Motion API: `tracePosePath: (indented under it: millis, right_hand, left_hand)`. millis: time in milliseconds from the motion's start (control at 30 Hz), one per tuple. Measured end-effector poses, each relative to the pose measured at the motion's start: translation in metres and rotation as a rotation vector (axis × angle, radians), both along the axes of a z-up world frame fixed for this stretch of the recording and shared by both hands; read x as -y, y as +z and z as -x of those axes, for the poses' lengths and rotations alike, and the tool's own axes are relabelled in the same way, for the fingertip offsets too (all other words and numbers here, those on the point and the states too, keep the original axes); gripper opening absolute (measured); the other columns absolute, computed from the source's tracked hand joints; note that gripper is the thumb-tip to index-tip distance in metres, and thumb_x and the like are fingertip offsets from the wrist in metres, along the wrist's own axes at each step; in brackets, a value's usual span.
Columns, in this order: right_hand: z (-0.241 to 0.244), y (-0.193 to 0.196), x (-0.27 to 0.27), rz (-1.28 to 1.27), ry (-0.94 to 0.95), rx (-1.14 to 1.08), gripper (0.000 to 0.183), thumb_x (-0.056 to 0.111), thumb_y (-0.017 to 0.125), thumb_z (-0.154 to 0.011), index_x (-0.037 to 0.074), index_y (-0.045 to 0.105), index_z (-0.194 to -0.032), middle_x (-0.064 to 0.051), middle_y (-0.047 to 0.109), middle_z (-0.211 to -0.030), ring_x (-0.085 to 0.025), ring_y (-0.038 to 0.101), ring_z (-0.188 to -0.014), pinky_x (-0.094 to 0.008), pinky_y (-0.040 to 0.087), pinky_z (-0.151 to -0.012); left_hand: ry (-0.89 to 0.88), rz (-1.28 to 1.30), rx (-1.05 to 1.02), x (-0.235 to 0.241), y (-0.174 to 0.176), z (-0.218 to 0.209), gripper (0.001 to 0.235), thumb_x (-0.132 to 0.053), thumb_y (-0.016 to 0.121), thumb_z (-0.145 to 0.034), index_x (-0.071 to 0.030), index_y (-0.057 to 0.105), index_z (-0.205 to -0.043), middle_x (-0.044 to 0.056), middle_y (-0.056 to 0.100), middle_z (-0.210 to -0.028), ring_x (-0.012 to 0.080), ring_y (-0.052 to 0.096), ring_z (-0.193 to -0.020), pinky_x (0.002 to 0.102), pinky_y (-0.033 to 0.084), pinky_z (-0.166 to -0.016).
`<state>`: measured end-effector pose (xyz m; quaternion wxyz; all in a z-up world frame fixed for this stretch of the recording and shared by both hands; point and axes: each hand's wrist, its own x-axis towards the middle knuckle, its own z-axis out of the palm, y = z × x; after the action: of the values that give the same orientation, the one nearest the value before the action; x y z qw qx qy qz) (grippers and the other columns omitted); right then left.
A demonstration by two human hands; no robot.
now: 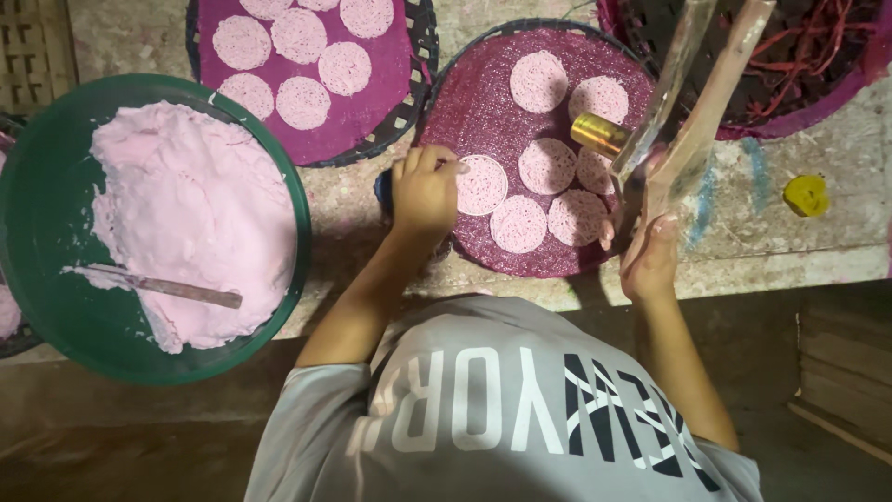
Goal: The person scoops pink dough from a green basin and presses it into a handheld metal mold. They then eject the formed round pieces onto a purple tray. The person repeats this cycle, filling the tray with multiple dough rounds.
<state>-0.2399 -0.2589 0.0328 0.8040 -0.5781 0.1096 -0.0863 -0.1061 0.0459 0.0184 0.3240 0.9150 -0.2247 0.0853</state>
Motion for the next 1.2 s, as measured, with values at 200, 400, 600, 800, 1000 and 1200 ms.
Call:
tracePosePath:
  millis: [200,400,600,800,1000,1200]
  right_hand:
    - [-0.001,-0.002,0.001,-0.03,0.051,0.024,0.077,0.071,0.048,-0.105,0.009,0.043,-0.151,-0.007,0.051,-0.102,-0.02,0.052,-0.085,-0.036,0.045,-0.073]
    - [-0.004,0.002,0.002,-0.017,0.047,0.001,0.084,0.074,0.046,-0.102,0.008,0.043,-0.154,-0.007,0.052,-0.106,-0.019,0.05,-0.085,-0.036,0.044,-0.074]
    - [-0.007,0.008,0.004,-0.016,0.006,-0.01,0.081,0.073,0.043,-0.104,0.009,0.04,-0.153,-0.007,0.051,-0.106,-0.022,0.05,-0.085,-0.038,0.044,-0.074]
    - [-0.015,0.014,0.003,-0.012,0.036,-0.017,0.083,0.074,0.039,-0.104,0.009,0.039,-0.155,-0.007,0.05,-0.096,-0.021,0.051,-0.082,-0.037,0.044,-0.074]
    - [-0.011,0.013,0.005,0.022,0.037,-0.025,0.081,0.072,0.04,-0.105,0.005,0.04,-0.152,-0.007,0.05,-0.101,-0.021,0.05,-0.086,-0.038,0.043,-0.075]
    - [-0.011,-0.002,0.013,0.019,0.051,-0.053,0.081,0.069,0.041,-0.107,0.006,0.039,-0.156,-0.007,0.051,-0.097,-0.019,0.05,-0.085,-0.036,0.043,-0.075]
  left_hand:
    - [-0.207,0.011,-0.093,-0.009,0.014,0.011,0.084,-0.024,0.083,-0.07,-0.011,0.049,-0.146,0.016,0.054,-0.136,0.0318,0.047,-0.127,0.049,0.032,-0.104]
    - [-0.25,-0.006,-0.304,-0.009,0.018,0.002,0.117,-0.028,0.092,-0.07,-0.011,0.021,-0.161,0.018,0.05,-0.142,0.0337,0.041,-0.134,0.052,0.026,-0.111]
    - [-0.267,0.114,-0.47,-0.012,0.023,-0.031,0.12,-0.027,0.095,-0.071,-0.011,0.019,-0.162,0.019,0.049,-0.149,0.035,0.041,-0.136,0.053,0.021,-0.114]
    - [-0.224,-0.006,-0.4,0.014,0.012,-0.088,0.121,-0.031,0.094,-0.07,-0.014,0.017,-0.161,0.017,0.05,-0.151,0.0361,0.04,-0.138,0.051,0.027,-0.112]
    - [-0.232,0.033,-0.394,0.018,-0.009,-0.098,0.111,-0.035,0.089,-0.076,-0.012,0.02,-0.16,0.014,0.052,-0.148,0.0341,0.043,-0.135,0.053,0.027,-0.111]
    - [-0.208,0.031,-0.423,0.014,-0.013,-0.087,0.073,-0.028,0.062,-0.104,-0.012,0.023,-0.163,0.009,0.056,-0.151,0.0302,0.042,-0.142,0.052,0.028,-0.118]
